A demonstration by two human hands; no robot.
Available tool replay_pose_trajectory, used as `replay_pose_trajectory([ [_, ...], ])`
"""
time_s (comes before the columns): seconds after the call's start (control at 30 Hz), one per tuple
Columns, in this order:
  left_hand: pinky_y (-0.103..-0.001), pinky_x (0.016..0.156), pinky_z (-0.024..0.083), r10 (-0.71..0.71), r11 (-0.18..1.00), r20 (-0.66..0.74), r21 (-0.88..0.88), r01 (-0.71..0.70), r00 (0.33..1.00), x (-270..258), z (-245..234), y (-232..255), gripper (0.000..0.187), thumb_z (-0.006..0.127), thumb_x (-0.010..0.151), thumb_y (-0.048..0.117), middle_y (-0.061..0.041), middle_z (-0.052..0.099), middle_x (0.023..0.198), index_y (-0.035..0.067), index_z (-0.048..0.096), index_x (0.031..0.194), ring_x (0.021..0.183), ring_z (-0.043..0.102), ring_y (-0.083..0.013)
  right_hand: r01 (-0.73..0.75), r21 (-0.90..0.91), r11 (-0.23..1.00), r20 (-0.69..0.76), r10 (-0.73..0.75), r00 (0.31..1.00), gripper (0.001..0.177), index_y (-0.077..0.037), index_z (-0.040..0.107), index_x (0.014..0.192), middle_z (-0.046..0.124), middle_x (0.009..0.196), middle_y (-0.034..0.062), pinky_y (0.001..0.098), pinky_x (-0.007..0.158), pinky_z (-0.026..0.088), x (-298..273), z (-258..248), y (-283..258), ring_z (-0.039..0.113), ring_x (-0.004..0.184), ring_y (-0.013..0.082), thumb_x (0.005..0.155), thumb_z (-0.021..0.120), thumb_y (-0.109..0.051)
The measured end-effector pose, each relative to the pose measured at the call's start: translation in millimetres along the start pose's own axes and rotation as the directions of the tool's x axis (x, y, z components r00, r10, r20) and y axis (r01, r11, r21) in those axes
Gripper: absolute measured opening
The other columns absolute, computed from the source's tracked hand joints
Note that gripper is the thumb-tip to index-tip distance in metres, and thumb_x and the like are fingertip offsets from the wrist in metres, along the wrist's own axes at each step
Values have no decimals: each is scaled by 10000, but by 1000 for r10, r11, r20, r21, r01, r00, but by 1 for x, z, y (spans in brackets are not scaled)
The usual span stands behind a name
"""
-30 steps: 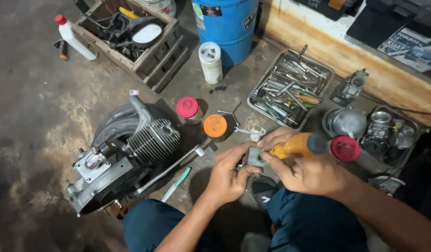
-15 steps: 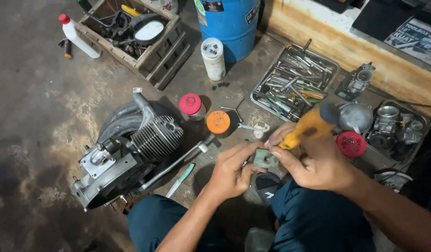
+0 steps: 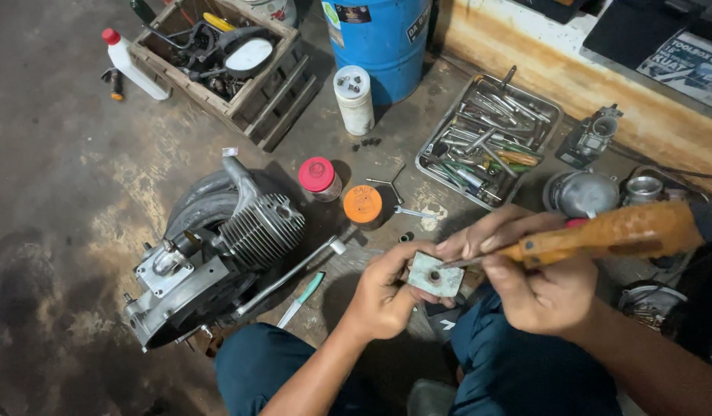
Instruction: The person holds a small metal block and uses a screwdriver to scrape and clean its surface. The person rotates the block to access different sides while continuing to scrape with the screwdriver.
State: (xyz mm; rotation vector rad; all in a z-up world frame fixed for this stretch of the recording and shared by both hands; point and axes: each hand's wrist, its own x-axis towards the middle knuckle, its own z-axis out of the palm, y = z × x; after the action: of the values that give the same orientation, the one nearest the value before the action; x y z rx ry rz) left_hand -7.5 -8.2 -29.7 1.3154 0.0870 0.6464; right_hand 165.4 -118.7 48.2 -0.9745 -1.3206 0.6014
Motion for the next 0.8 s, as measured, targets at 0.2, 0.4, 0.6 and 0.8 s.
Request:
replay_pose_trajectory([
  [0.2, -314, 685, 583, -4, 998, 13, -55, 5, 1000, 0, -1, 4, 415, 642, 926, 24, -140, 696, 902, -61, 529, 1316, 727, 706, -228, 21, -65, 998, 55, -17, 998, 317, -97, 530, 1203, 637, 1104, 90, 405, 1023, 685, -3, -2, 3, 754, 1092, 261, 926, 614, 32],
  [0.4, -303, 671, 546, -45, 990, 24, -130, 48, 999, -1, -1, 3, 432, 605, 918, -6, -134, 658, 897, -66, 518, 1337, 683, 650, -199, 36, -132, 991, 80, -25, 996, 339, -64, 517, 1215, 643, 1111, 107, 394, 1028, 697, 1, -2, -1, 761, 1110, 253, 915, 623, 53],
  [0.6, -308, 676, 567, -83, 986, 34, -143, 87, 996, -1, -2, 9, 469, 585, 873, -55, -149, 680, 910, -68, 533, 1339, 693, 680, -222, 32, -148, 988, 64, -22, 998, 302, -79, 521, 1173, 650, 1083, 94, 380, 988, 716, 1, -1, -3, 781, 1068, 249, 914, 630, 32],
  [0.8, -307, 698, 560, -53, 993, 48, -103, 57, 997, 1, -2, 11, 481, 595, 861, -67, -150, 682, 879, -68, 532, 1338, 712, 674, -225, 35, -147, 988, 70, -25, 997, 286, -73, 536, 1180, 658, 1081, 97, 380, 977, 719, 1, -2, -3, 781, 1076, 257, 923, 630, 10],
])
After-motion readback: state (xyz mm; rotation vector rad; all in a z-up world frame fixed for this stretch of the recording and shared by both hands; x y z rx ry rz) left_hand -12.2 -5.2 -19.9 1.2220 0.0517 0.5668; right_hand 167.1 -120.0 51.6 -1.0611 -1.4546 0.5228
